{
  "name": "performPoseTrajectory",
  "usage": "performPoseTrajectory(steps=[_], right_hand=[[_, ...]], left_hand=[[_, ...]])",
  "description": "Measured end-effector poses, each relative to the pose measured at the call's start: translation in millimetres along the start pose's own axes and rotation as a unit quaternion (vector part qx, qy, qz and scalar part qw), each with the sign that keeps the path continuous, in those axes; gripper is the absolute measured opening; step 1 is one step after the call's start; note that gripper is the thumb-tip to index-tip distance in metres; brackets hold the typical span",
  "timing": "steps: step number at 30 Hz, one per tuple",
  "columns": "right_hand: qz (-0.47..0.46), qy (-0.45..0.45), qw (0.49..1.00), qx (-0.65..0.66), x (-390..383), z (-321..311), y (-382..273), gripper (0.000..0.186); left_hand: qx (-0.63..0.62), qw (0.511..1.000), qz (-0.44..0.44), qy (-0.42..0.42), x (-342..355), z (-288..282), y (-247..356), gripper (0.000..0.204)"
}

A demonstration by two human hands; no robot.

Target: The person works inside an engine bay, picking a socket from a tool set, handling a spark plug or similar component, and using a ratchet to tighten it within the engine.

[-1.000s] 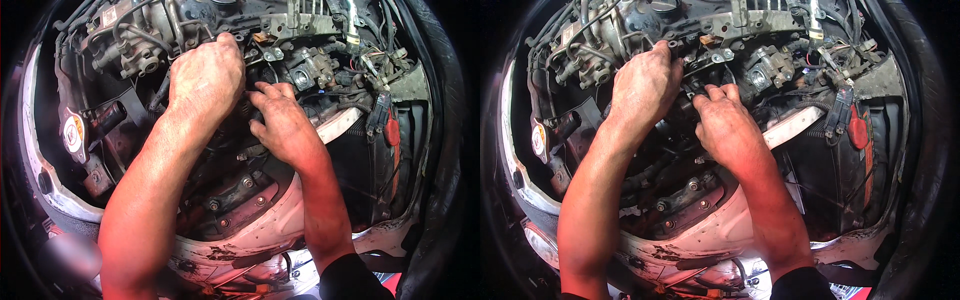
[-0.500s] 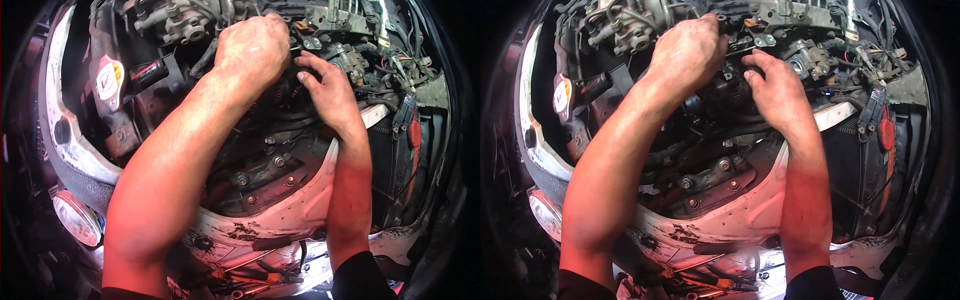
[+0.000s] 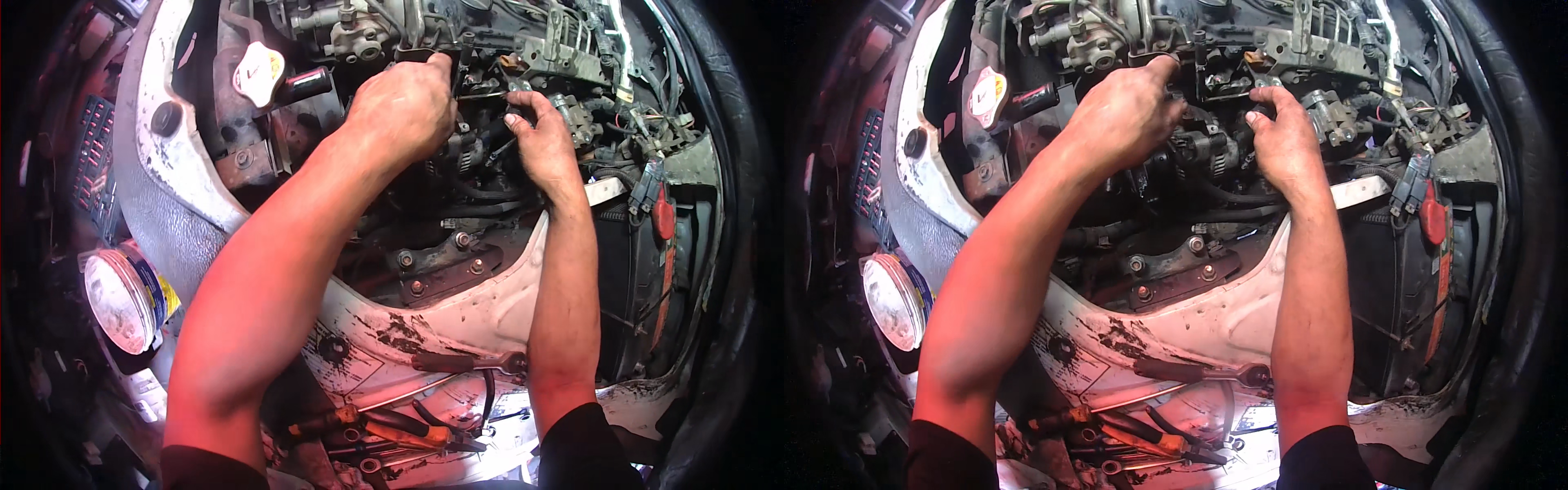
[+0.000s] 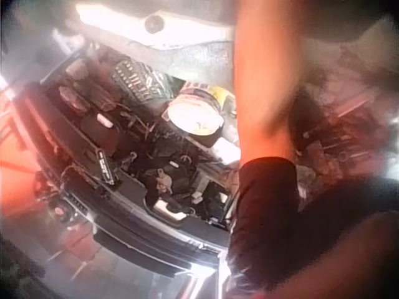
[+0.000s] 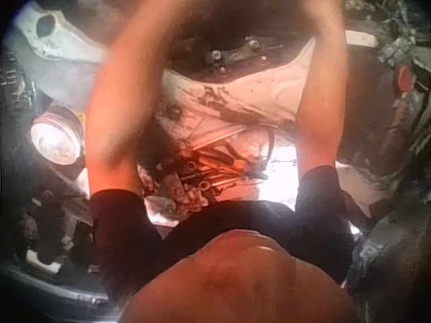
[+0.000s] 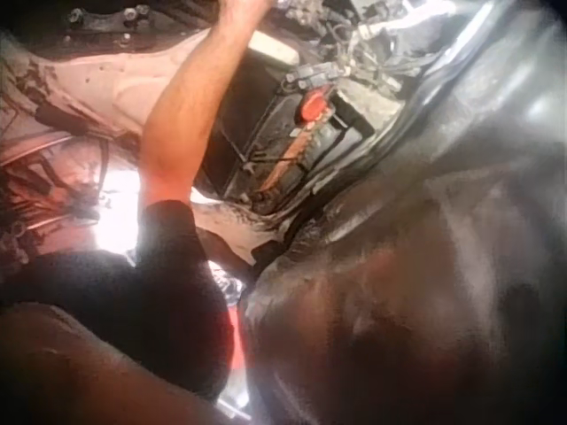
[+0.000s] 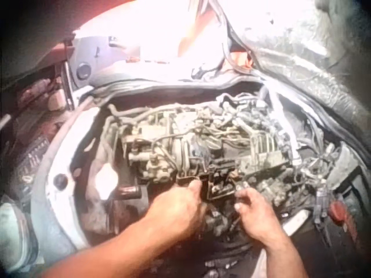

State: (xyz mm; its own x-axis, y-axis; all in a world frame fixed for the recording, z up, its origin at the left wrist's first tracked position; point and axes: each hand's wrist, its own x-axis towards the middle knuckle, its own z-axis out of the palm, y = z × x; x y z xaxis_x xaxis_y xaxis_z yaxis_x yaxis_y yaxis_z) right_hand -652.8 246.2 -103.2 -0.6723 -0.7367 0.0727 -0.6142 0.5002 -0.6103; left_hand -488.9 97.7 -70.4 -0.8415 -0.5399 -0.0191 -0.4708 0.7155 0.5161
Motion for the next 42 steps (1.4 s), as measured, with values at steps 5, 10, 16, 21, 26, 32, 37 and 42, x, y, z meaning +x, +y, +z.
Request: performPoseTrajectory(steps=[5,10,16,21,26,32,37,42], right_hand=[[0.082,0.048,0.983,0.156,15.9,7.7,19.4,0.025],[0.102,0.071,0.976,0.177,23.3,4.6,28.9,0.028],[0.161,0.042,0.95,0.264,17.5,-5.1,19.9,0.036],[0.185,0.062,0.9,0.39,15.5,-8.5,20.3,0.043],[0.162,0.147,0.888,0.404,16.4,-11.0,21.5,0.042],[0.031,0.342,0.817,0.463,12.8,-27.4,13.2,0.034],[0.052,0.337,0.821,0.457,11.1,-29.9,17.6,0.037],[-0.028,0.177,0.964,0.196,24.2,-28.8,53.6,0.035]], left_hand=[[0.017,0.996,0.039,0.084,-75.5,-30.6,-12.4,0.038],[0.036,0.969,0.122,0.211,-135.0,-38.2,-40.5,0.029],[0.063,0.968,0.143,0.197,-138.8,-31.3,-51.0,0.023],[0.047,0.968,0.136,0.205,-136.2,-34.9,-50.2,0.03],[0.052,0.968,0.133,0.207,-135.9,-35.2,-48.1,0.03],[0.055,0.97,0.12,0.203,-134.0,-36.3,-46.0,0.03],[0.043,0.966,0.134,0.218,-134.5,-38.2,-44.2,0.031],[0.022,0.969,0.13,0.209,-127.7,-27.0,-55.7,0.015]])
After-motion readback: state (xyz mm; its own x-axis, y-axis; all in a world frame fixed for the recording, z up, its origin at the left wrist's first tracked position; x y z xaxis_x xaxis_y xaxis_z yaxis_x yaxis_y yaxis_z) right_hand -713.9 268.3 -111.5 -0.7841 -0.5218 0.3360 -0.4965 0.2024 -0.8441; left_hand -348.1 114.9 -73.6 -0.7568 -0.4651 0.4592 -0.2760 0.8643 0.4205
